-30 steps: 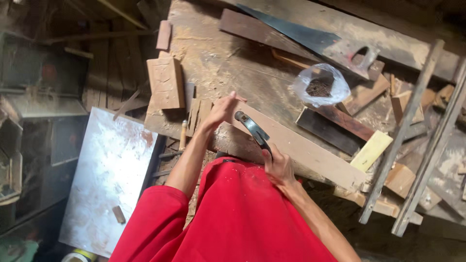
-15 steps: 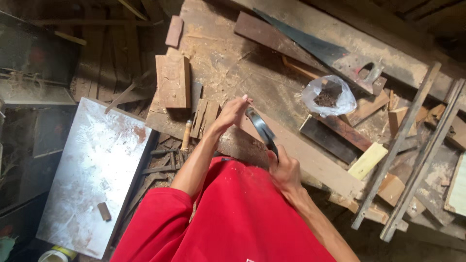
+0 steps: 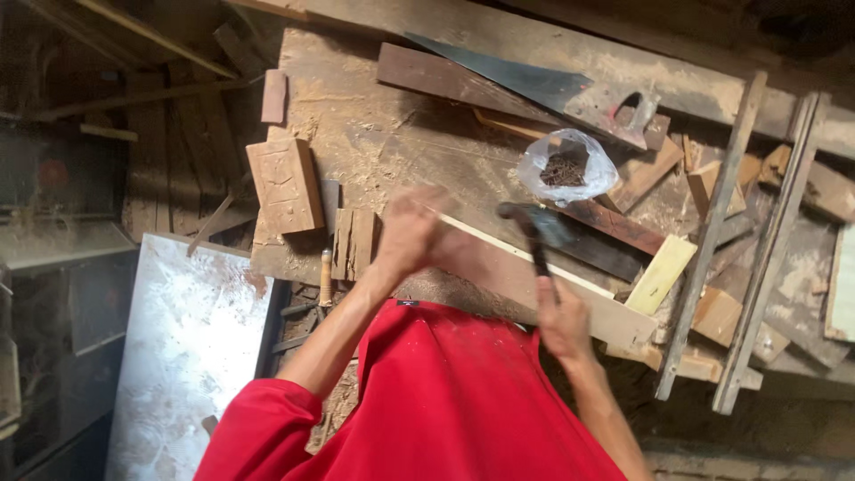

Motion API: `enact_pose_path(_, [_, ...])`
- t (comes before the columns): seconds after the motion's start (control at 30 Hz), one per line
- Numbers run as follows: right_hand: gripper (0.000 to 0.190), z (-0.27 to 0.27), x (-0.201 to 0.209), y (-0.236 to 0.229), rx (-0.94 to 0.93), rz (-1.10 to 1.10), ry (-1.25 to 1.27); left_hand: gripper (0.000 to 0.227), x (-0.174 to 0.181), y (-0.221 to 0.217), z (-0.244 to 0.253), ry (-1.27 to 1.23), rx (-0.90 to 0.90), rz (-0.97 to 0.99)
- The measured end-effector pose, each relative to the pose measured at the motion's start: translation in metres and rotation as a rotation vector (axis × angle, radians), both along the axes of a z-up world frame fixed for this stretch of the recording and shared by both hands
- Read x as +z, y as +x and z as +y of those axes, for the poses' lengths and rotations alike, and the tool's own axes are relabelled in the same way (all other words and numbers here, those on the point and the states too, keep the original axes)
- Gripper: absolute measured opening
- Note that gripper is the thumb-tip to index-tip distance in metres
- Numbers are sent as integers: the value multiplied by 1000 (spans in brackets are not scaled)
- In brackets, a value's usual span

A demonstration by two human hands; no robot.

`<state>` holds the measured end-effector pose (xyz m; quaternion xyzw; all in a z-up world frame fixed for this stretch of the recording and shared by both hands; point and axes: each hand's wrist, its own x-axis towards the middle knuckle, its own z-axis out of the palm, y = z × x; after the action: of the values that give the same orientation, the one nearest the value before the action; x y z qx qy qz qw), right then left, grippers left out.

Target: The person hammers nails into wooden pieces to assemble a small wooden frame. They use a hammer to drive nails into the wood and then use a sanding block to smooth the edges of the assembled frame.

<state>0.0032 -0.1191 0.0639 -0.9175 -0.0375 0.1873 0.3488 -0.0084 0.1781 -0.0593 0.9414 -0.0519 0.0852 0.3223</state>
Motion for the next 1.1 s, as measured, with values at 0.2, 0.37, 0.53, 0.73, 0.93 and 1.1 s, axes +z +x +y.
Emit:
enact_pose_path(0.2, [48, -68, 17, -13, -241, 96, 187, 101, 31, 16, -58, 494, -525, 99])
enact_pose_path(0.37, [47, -104, 12, -41, -275, 71, 209, 80, 22, 80, -23, 306, -610, 402])
enact_pose_path(0.53, [46, -112, -18, -64, -371, 231, 182, 39, 1, 130, 3, 78, -474, 797])
enact_pose_path(0.73, [38, -136, -41, -88, -241, 125, -24, 42, -12, 148, -6, 283, -442, 650])
enact_pose_path(0.93, [30, -153, -64, -81, -35, 373, -126, 51, -1, 102, -62, 202, -361, 63])
enact_pose_path(1.1, [14, -155, -77, -53, 252, 415, -164, 39, -7, 38, -90, 52, -539, 129])
